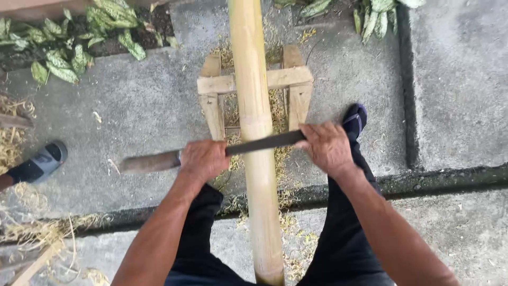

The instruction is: Scraping the surface of a bamboo pole using a large knife.

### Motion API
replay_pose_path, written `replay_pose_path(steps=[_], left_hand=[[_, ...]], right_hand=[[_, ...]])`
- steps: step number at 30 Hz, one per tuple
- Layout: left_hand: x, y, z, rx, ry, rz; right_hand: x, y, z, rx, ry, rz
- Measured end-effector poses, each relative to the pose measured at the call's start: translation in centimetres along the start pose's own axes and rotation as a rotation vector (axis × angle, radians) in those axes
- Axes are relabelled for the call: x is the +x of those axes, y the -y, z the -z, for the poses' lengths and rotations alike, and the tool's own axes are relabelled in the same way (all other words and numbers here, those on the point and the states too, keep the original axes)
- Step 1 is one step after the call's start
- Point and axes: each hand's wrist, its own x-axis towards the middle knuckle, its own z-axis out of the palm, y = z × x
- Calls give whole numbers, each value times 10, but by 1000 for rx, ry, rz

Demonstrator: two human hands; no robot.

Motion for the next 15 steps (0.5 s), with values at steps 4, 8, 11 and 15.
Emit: replay_pose_path(steps=[4,8,11,15], left_hand=[[8,1,1,32,-42,-44],[20,6,4,38,-149,-27],[12,17,-29,16,-133,-46],[27,21,-23,12,-114,-64]], right_hand=[[16,-5,5,23,237,-79],[41,-16,14,60,11,-8],[13,-1,11,-17,130,-20],[24,12,29,-119,66,12]])
